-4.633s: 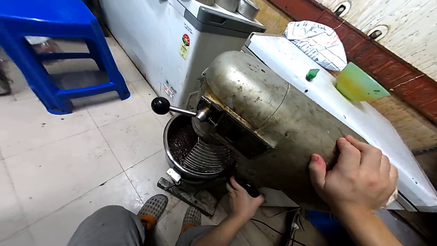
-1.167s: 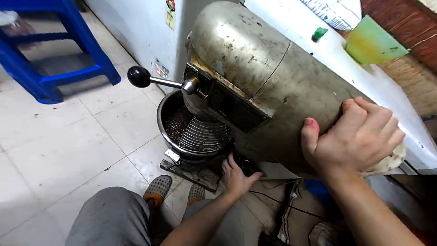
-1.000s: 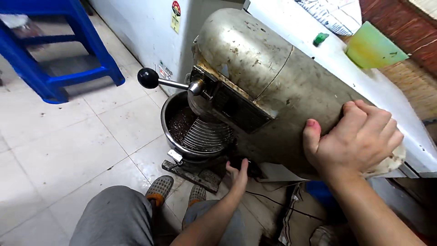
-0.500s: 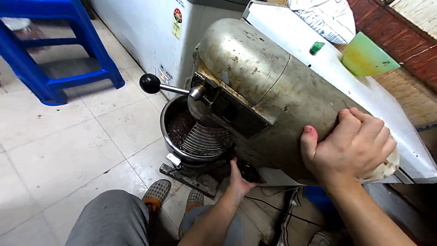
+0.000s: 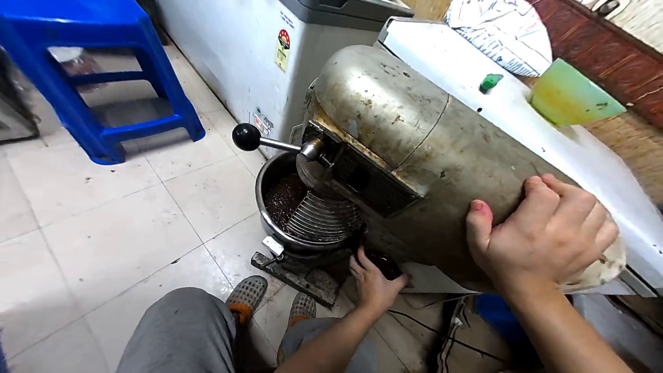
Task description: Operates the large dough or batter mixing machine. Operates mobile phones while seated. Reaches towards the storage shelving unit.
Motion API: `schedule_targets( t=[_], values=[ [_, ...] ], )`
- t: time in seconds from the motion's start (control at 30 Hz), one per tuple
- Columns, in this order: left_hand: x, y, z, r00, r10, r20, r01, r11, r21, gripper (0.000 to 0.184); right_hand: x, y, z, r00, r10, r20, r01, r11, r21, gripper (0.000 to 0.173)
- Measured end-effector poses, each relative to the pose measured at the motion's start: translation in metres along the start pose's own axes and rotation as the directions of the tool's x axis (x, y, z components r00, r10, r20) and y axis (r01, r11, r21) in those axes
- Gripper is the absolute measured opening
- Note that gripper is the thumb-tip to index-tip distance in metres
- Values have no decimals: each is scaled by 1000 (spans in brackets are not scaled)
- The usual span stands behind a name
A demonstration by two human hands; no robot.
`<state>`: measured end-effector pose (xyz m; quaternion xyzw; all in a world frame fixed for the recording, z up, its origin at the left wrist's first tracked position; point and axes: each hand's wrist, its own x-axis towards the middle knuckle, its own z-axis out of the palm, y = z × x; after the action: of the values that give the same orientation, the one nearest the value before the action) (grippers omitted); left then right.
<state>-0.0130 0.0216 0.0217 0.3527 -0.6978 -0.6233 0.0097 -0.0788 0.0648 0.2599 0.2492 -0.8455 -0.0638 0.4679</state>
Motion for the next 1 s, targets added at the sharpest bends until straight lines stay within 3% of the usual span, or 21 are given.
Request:
schedule_targets(
  t=[0.07, 0.1, 0.17, 0.23, 0.27, 0.4, 0.5, 0.8, 0.83, 0.93, 1.0],
  values=[
    [-5, -4, -5, 999, -43, -9, 39, 964, -263, 127, 0, 0, -2, 1000, 1, 14, -1, 1000, 5, 73],
    [-5, -1, -7, 991, -130, 19, 126, 908, -399, 121, 0, 0, -2, 1000, 2, 11, -2, 1000, 8, 73],
    [1, 8, -16, 902, -352, 251, 428, 644, -635, 104, -1, 0, -1, 1000, -1, 0, 1, 1000, 7, 74],
    [12, 13, -24, 749, -390, 535, 657, 334, -676, 97, -1, 0, 0, 1000, -5, -9, 5, 1000, 4, 74],
    [17, 13, -25, 702, -355, 617, 707, 251, -661, 101, -1, 0, -1, 1000, -5, -9, 5, 1000, 3, 74],
    [29, 2, -16, 672, -203, 712, 740, 231, -632, 96, 0, -2, 0, 999, -5, -31, 5, 1000, 1, 73],
    [33, 3, -14, 668, -201, 716, 744, 196, -639, 83, 0, -2, 0, 1000, -8, -28, 8, 1000, -6, 72],
    [34, 7, -7, 725, -287, 626, 689, 292, -664, 71, 1, -2, 1, 999, -13, -32, 13, 1000, -7, 72],
    [32, 8, -4, 758, -320, 569, 652, 349, -673, 73, 1, -2, 0, 1000, -10, -28, 10, 1000, -3, 72],
    [25, 9, 2, 917, -285, 281, 400, 657, -639, 110, 1, -3, 0, 1000, -11, -21, 11, 1000, 1, 73],
    [19, 12, 8, 975, -204, 86, 221, 892, -394, 129, 2, -2, -1, 1000, -11, -17, 11, 1000, -2, 73]
  ],
)
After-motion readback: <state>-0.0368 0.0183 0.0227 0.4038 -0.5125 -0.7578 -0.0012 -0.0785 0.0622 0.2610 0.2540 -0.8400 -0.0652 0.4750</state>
